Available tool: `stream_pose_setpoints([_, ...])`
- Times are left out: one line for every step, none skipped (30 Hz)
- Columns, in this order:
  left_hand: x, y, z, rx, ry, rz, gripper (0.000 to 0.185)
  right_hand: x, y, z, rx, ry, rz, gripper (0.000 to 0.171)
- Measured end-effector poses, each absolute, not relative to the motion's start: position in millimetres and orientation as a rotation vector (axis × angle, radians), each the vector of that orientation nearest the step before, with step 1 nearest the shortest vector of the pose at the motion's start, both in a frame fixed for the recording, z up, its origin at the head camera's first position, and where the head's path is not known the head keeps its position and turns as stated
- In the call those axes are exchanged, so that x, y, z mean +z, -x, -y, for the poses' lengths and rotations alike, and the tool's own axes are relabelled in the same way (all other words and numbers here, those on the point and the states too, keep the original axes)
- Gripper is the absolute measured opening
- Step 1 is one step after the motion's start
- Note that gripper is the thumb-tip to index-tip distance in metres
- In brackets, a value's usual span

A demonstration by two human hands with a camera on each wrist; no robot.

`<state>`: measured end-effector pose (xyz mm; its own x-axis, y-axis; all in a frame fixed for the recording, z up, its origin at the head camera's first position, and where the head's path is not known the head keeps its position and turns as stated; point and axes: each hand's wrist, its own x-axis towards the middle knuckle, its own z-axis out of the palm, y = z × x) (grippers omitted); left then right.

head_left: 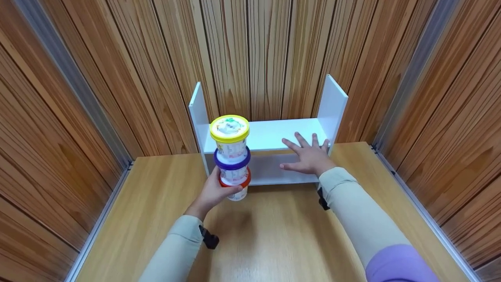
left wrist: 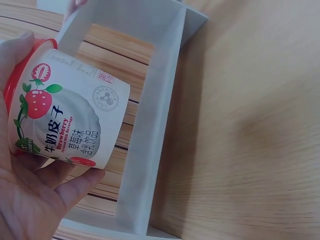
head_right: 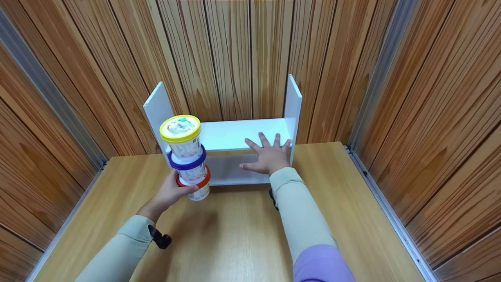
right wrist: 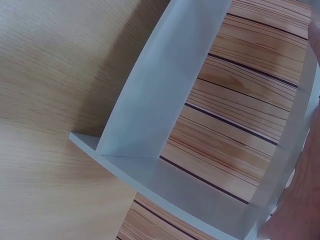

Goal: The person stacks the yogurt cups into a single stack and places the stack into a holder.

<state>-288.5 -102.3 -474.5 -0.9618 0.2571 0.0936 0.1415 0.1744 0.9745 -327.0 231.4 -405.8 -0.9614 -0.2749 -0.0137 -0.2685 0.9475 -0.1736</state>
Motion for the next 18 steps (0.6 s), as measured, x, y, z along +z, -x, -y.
stream_pose_setpoints([-472.4, 288.6, 101.6, 1.913, -0.398, -2.336, 0.095, -405.9, 326.9, -231.4, -0.262, 0.424, -3.063, 0.101])
stream_pose_setpoints([-470.1, 289.3, 100.9, 1.910, -0.404, -2.333, 0.094, -406.0, 326.9, -231.6, -0.258, 0.420, -3.064, 0.101])
stream_pose_setpoints([-467.8, 290.1, 100.0, 1.909, -0.412, -2.330, 0.094, -406.1, 327.2, -232.0, -0.257, 0.418, -3.066, 0.101])
stream_pose_setpoints([-465.7, 291.1, 99.7, 1.912, -0.424, -2.324, 0.093, -405.9, 327.4, -231.7, -0.256, 0.415, -3.067, 0.101])
stream_pose_setpoints([-463.7, 292.2, 99.4, 1.918, -0.435, -2.318, 0.092, -405.9, 327.7, -231.5, -0.256, 0.413, -3.069, 0.102])
stream_pose_setpoints([-461.6, 293.3, 99.0, 1.923, -0.447, -2.312, 0.092, -405.8, 328.1, -231.5, -0.252, 0.411, -3.070, 0.102])
stream_pose_setpoints([-459.5, 294.4, 98.4, 1.927, -0.455, -2.312, 0.091, -405.8, 328.3, -231.4, -0.249, 0.410, -3.072, 0.102])
stream_pose_setpoints([-457.7, 295.8, 97.8, 1.934, -0.472, -2.305, 0.091, -405.8, 328.9, -231.2, -0.247, 0.413, -3.075, 0.102])
stream_pose_setpoints([-456.0, 297.1, 97.3, 1.938, -0.487, -2.303, 0.090, -405.8, 329.3, -231.0, -0.248, 0.416, -3.077, 0.102])
stream_pose_setpoints([-454.4, 298.2, 96.8, 1.941, -0.498, -2.302, 0.090, -405.8, 329.6, -230.7, -0.248, 0.419, -3.076, 0.101])
stream_pose_setpoints([-453.0, 299.0, 96.4, 1.942, -0.509, -2.300, 0.090, -405.8, 329.7, -230.3, -0.250, 0.420, -3.075, 0.101])
stream_pose_setpoints([-451.7, 299.8, 96.0, 1.943, -0.521, -2.298, 0.090, -406.0, 330.0, -229.9, -0.251, 0.420, -3.076, 0.101])
stream_pose_setpoints([-450.7, 300.5, 95.6, 1.943, -0.532, -2.297, 0.089, -406.0, 330.2, -229.7, -0.249, 0.421, -3.080, 0.101])
stream_pose_setpoints([-449.7, 301.1, 95.3, 1.944, -0.543, -2.293, 0.089, -406.0, 330.4, -229.2, -0.250, 0.419, -3.081, 0.101])
stream_pose_setpoints([-448.6, 301.3, 95.3, 1.942, -0.545, -2.296, 0.089, -405.9, 330.3, -228.8, -0.252, 0.416, -3.079, 0.101])
stream_pose_setpoints([-447.7, 301.4, 95.3, 1.942, -0.547, -2.298, 0.089, -405.8, 330.4, -228.5, -0.254, 0.412, -3.077, 0.101])
stream_pose_setpoints([-446.7, 301.3, 95.4, 1.941, -0.547, -2.302, 0.089, -406.0, 330.7, -228.2, -0.254, 0.410, -3.076, 0.101])
stream_pose_setpoints([-445.7, 301.3, 95.5, 1.940, -0.543, -2.307, 0.089, -406.1, 331.1, -228.1, -0.256, 0.408, -3.075, 0.101])
